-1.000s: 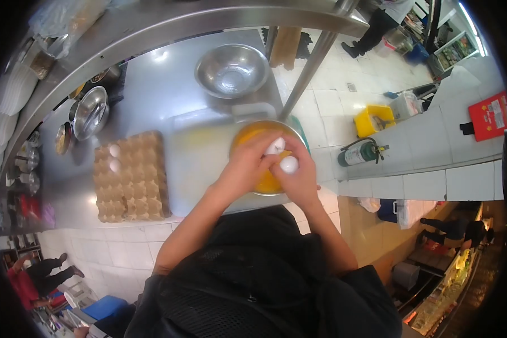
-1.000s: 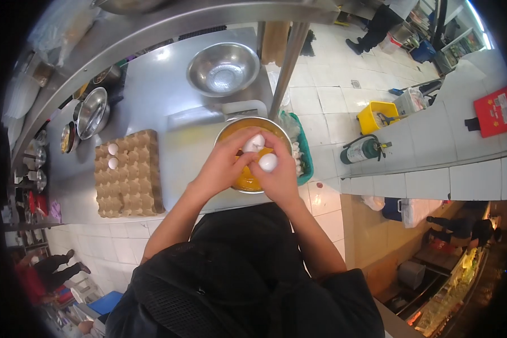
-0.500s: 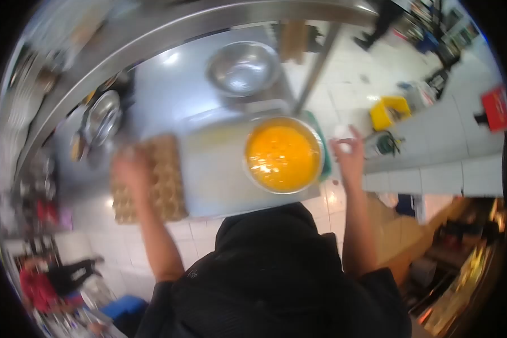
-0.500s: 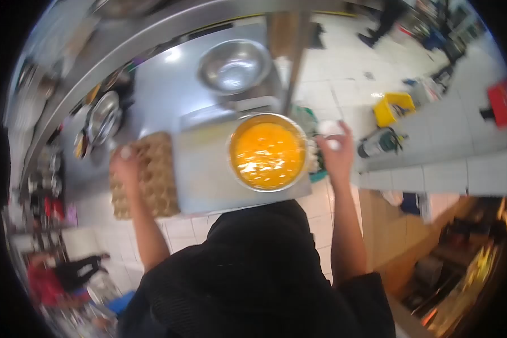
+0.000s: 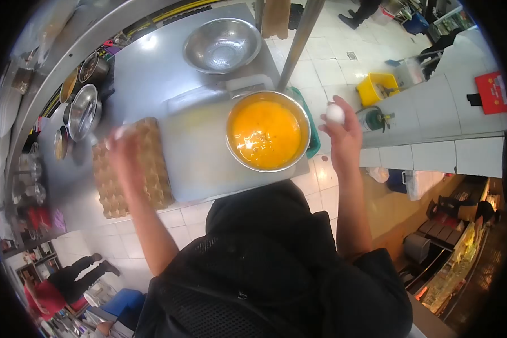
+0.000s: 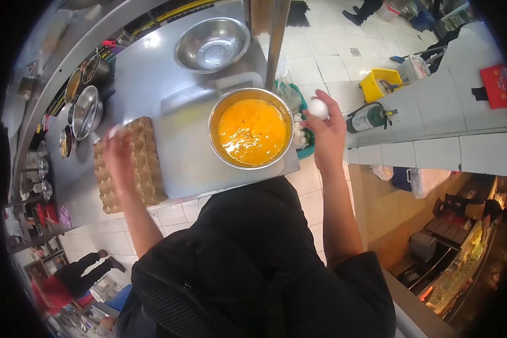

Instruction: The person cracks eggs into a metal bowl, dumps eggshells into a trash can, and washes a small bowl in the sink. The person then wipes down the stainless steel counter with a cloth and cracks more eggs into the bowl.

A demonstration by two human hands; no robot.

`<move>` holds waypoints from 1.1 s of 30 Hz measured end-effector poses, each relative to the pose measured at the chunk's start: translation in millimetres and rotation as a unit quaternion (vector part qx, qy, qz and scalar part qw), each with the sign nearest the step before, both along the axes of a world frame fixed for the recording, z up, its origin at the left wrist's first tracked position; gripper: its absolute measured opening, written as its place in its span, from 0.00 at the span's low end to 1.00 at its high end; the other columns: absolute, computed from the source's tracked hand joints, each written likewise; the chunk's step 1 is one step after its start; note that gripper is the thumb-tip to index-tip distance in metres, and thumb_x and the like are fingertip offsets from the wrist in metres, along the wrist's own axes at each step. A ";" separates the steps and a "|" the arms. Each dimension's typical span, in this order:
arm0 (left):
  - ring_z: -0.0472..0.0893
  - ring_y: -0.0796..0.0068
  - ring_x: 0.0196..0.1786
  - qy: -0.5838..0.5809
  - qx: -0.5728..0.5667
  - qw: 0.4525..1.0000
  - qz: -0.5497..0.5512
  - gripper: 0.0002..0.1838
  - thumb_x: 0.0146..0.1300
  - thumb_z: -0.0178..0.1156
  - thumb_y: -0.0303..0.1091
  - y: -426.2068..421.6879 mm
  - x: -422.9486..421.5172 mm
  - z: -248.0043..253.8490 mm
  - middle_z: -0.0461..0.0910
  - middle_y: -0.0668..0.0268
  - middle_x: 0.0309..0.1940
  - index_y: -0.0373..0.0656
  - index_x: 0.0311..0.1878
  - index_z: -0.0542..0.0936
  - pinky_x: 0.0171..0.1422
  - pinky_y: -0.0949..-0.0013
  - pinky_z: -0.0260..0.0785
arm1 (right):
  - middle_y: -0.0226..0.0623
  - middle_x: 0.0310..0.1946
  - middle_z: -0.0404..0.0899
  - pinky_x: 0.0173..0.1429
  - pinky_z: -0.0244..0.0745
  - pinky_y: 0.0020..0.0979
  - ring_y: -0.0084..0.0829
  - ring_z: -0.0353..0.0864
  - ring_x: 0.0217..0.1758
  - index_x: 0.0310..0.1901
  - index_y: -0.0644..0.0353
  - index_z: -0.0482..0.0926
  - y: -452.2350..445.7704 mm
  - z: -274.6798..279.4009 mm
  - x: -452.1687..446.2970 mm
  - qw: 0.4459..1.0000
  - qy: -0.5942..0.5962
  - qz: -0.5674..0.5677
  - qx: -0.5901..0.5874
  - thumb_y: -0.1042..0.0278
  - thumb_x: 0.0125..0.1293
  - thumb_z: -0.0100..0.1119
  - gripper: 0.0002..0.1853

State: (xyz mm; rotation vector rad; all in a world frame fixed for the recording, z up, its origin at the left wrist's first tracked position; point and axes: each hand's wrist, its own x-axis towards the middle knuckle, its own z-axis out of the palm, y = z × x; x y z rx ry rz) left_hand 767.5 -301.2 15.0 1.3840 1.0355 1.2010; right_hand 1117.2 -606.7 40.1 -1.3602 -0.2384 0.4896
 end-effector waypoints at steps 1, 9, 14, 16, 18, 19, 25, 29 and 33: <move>0.81 0.76 0.48 -0.007 -0.055 0.993 -0.103 0.19 0.67 0.61 0.29 -8.0 17.2 -16.0 0.81 0.63 0.48 0.37 0.60 0.76 0.55 0.70 0.76 | 0.39 0.49 0.79 0.46 0.79 0.25 0.25 0.82 0.43 0.67 0.64 0.70 4.3 11.1 -9.5 0.997 -0.053 0.044 -0.019 0.78 0.66 0.62 0.27; 0.78 0.70 0.63 -0.109 -0.206 0.865 -0.445 0.29 0.63 0.61 0.15 -162.4 169.1 9.7 0.77 0.61 0.62 0.36 0.68 0.71 0.72 0.64 0.69 | 0.54 0.53 0.78 0.55 0.77 0.44 0.39 0.81 0.47 0.61 0.68 0.73 26.6 47.0 -71.4 0.861 -0.451 -0.040 0.230 0.73 0.72 0.55 0.18; 0.76 0.71 0.64 -0.109 -0.191 0.869 -0.444 0.28 0.63 0.57 0.13 -165.5 174.8 -0.2 0.76 0.62 0.61 0.35 0.67 0.72 0.72 0.67 0.68 | 0.48 0.55 0.76 0.50 0.78 0.32 0.42 0.80 0.50 0.64 0.65 0.73 26.9 16.5 -74.5 0.886 -0.406 0.177 -0.135 0.74 0.67 0.62 0.24; 0.76 0.71 0.65 -0.080 -0.188 0.873 -0.442 0.29 0.63 0.58 0.13 -161.7 172.1 -1.0 0.75 0.62 0.62 0.37 0.68 0.71 0.73 0.67 0.67 | 0.45 0.55 0.76 0.43 0.77 0.26 0.34 0.80 0.49 0.66 0.65 0.72 28.3 16.0 -65.7 0.882 -0.433 0.158 -0.100 0.75 0.69 0.60 0.24; 0.75 0.71 0.66 -0.049 -0.188 0.873 -0.448 0.31 0.62 0.59 0.12 -160.2 170.0 -1.8 0.74 0.62 0.64 0.38 0.69 0.70 0.74 0.67 0.66 | 0.40 0.51 0.77 0.41 0.77 0.27 0.27 0.80 0.45 0.66 0.64 0.71 27.9 22.8 -60.6 0.984 -0.137 0.113 0.019 0.74 0.71 0.59 0.22; 0.75 0.71 0.66 -0.064 -0.189 0.877 -0.437 0.30 0.64 0.59 0.14 -158.1 169.9 -0.9 0.75 0.62 0.64 0.38 0.69 0.70 0.74 0.67 0.66 | 0.35 0.46 0.79 0.39 0.75 0.24 0.21 0.79 0.41 0.64 0.64 0.73 30.2 22.9 -53.8 0.990 -0.083 0.106 0.031 0.73 0.73 0.58 0.19; 0.76 0.72 0.65 -0.052 -0.201 0.888 -0.410 0.23 0.70 0.56 0.23 -144.5 164.7 9.4 0.76 0.61 0.63 0.38 0.68 0.73 0.71 0.68 0.68 | 0.31 0.32 0.81 0.35 0.72 0.20 0.17 0.78 0.32 0.55 0.63 0.79 34.7 -2.3 -41.2 0.973 0.007 0.229 -0.039 0.70 0.67 0.67 0.17; 0.77 0.72 0.63 -0.048 -0.147 0.907 -0.391 0.22 0.74 0.52 0.26 -150.2 169.8 -5.9 0.77 0.61 0.63 0.37 0.69 0.73 0.69 0.68 0.70 | 0.32 0.31 0.83 0.34 0.73 0.20 0.19 0.79 0.29 0.53 0.64 0.80 46.0 7.3 -52.9 0.961 -0.026 0.252 -0.108 0.71 0.61 0.72 0.19; 0.76 0.72 0.65 -0.015 -0.173 0.896 -0.408 0.25 0.75 0.50 0.26 -152.1 169.0 -10.8 0.75 0.60 0.66 0.39 0.74 0.69 0.72 0.67 0.67 | 0.34 0.32 0.84 0.35 0.74 0.21 0.20 0.81 0.30 0.54 0.65 0.80 48.0 -0.4 -50.6 0.954 -0.054 0.249 -0.160 0.70 0.60 0.73 0.21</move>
